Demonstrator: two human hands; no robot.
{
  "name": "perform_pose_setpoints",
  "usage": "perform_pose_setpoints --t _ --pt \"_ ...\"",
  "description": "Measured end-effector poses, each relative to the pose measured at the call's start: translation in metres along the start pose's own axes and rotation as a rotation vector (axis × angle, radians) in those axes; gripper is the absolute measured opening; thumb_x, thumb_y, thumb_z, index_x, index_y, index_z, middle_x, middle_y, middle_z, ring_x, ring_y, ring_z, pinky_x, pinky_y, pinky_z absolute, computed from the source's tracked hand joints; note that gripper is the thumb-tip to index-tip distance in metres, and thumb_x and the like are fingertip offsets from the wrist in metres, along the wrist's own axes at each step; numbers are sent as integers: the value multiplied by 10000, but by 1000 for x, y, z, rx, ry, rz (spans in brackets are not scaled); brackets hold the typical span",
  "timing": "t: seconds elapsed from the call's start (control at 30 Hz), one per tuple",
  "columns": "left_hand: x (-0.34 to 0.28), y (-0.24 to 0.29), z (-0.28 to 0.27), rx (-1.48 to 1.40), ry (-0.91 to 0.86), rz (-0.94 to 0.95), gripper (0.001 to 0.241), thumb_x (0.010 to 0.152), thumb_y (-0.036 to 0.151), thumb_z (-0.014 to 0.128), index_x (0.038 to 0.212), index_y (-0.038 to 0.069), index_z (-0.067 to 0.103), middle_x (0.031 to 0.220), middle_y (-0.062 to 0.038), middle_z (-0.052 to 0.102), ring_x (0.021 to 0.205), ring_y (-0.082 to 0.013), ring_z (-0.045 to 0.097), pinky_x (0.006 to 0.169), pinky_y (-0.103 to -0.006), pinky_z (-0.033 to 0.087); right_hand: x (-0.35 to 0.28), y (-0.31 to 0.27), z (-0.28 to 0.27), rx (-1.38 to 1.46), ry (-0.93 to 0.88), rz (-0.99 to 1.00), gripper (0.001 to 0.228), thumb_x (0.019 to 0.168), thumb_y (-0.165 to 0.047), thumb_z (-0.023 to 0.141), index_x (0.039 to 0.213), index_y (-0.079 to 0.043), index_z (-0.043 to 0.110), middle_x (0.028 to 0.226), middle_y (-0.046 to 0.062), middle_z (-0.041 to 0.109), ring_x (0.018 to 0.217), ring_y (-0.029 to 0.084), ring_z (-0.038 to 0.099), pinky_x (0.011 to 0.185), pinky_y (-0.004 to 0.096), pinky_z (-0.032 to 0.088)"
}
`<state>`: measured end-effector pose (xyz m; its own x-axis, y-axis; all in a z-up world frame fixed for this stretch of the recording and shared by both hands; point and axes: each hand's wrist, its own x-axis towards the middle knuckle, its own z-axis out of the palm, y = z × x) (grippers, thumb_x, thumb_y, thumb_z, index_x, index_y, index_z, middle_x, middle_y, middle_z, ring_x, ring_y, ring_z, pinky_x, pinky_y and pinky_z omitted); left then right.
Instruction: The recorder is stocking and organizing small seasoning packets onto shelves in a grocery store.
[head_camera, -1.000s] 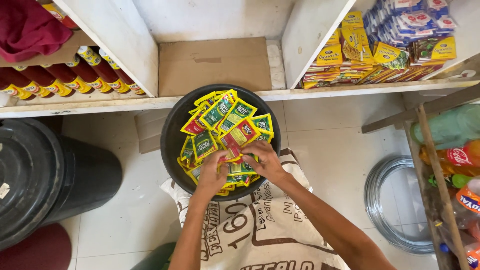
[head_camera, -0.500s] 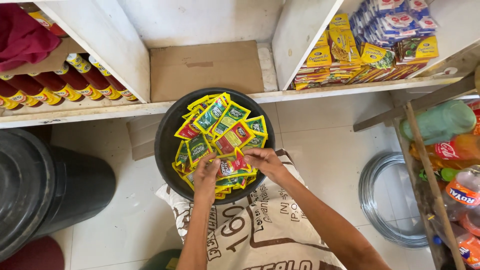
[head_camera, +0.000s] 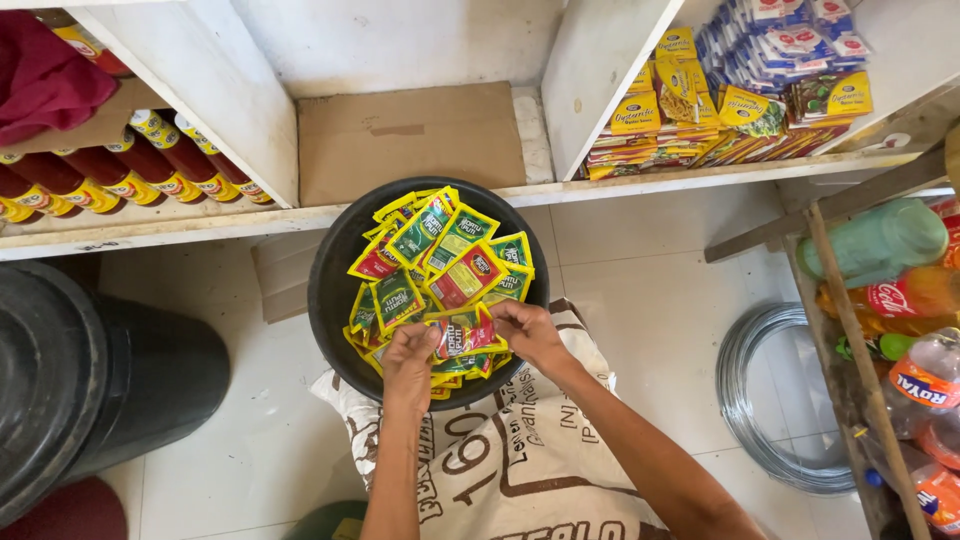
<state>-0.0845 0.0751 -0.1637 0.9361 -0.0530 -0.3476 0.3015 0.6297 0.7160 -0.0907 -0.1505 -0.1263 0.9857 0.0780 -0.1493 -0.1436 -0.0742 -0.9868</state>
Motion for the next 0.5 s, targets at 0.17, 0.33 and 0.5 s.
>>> perform_pose_setpoints --t 0.17,0.33,0.5 --pt "-7 19 13 68 -10 -131 228 860 -53 733 1058 -3 632 996 -70 705 913 -150 661 851 -288 531 2 5 -7 -45 80 9 145 954 4 649 1076 -6 726 897 2 738 764 38 622 663 216 516" --pt "-3 15 2 74 -112 -206 202 879 -84 743 1043 -35 635 1025 -132 703 930 -196 670 862 -310 547 2 0 -14 -80 111 35 130 960 -1 674 1074 -7 736 851 8 705 715 42 566 619 221 475" --pt "-8 32 15 59 -146 -327 327 797 -126 725 1038 73 628 1017 -90 674 932 -198 689 845 -324 571 3 -5 -19 79 89 49 150 961 -1 631 1066 -6 736 849 13 733 686 52 599 589 225 482"
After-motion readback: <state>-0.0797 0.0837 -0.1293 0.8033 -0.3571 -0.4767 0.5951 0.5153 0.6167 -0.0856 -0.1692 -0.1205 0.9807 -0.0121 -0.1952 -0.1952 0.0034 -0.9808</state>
